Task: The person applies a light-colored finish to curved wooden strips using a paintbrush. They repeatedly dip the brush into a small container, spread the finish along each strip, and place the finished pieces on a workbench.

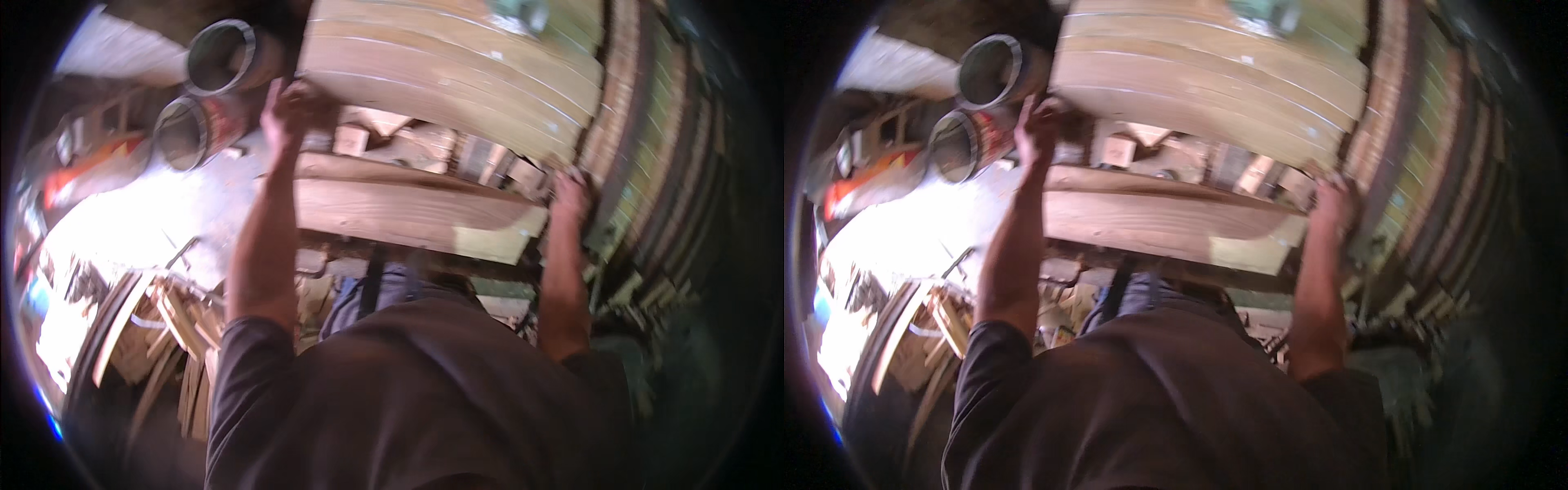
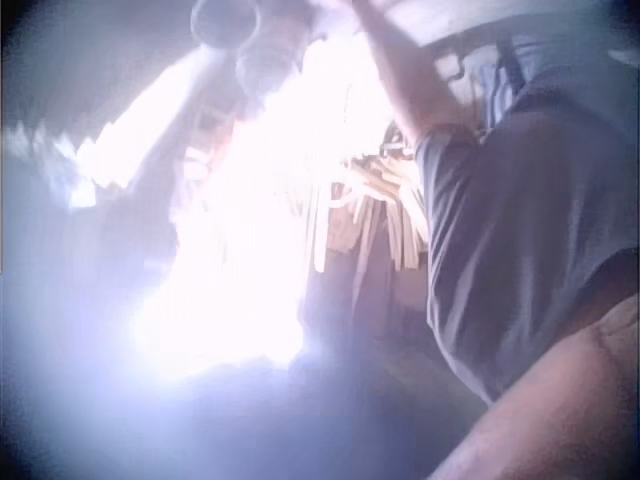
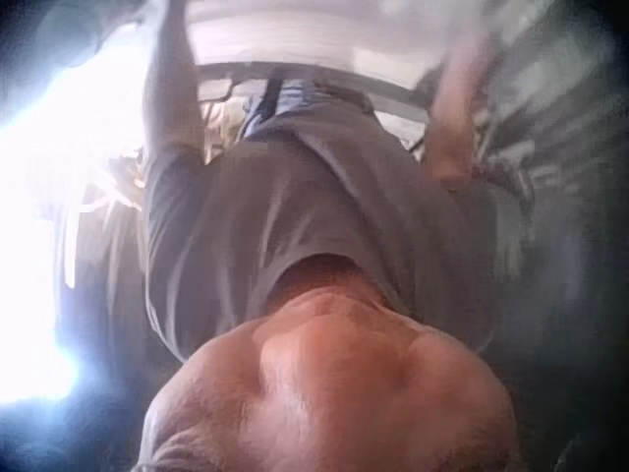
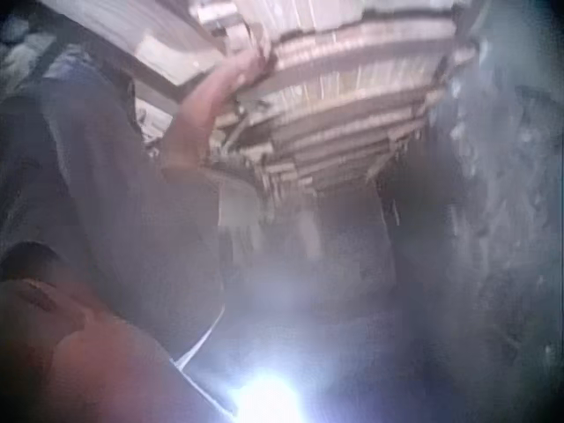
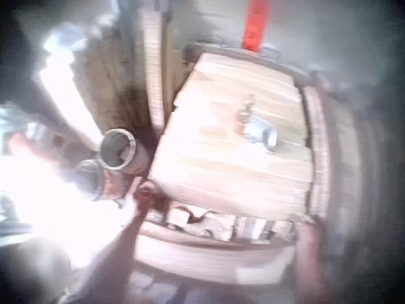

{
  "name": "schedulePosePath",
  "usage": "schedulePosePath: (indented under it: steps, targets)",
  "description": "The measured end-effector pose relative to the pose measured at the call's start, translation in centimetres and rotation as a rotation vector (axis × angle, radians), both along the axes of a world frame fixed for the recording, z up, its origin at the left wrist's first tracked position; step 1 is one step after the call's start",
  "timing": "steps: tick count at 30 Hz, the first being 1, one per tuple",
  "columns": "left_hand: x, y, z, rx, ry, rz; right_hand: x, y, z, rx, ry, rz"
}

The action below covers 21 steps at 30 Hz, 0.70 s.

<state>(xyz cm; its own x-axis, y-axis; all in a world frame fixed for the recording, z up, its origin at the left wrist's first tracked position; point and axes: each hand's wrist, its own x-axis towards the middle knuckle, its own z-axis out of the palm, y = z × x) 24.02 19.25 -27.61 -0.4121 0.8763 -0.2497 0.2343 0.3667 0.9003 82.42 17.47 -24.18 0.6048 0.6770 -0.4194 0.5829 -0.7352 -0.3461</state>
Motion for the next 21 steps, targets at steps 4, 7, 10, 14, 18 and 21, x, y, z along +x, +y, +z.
schedulePosePath:
  steps: [4,7,10,14,18,21]
  targets:
    - [0.8,-0.1,0.5,-0.106,0.034,0.042,5.4,-2.9,-6.3,0.604,0.535,-0.12]
    - [-1.4,-0.6,0.9,-0.328,0.424,-0.079,1.0,-1.2,-2.1,0.713,0.732,-0.374]
    - [-3.8,-3.6,-0.2,-0.288,0.281,-0.116,4.6,-3.3,-4.2,0.32,0.164,-0.077]
    - [-8.5,-11.8,-2.6,-0.251,0.241,-0.228,1.9,-6.7,-1.6,0.121,0.356,-0.118]
    - [-5.9,-14.1,4.5,-0.4,0.364,-0.165,-0.6,-7.8,1.1,0.037,0.458,-0.433]
    - [-8.0,-17.5,2.4,-0.542,0.16,-0.108,1.2,-9.1,-0.8,0.106,0.358,-0.166]
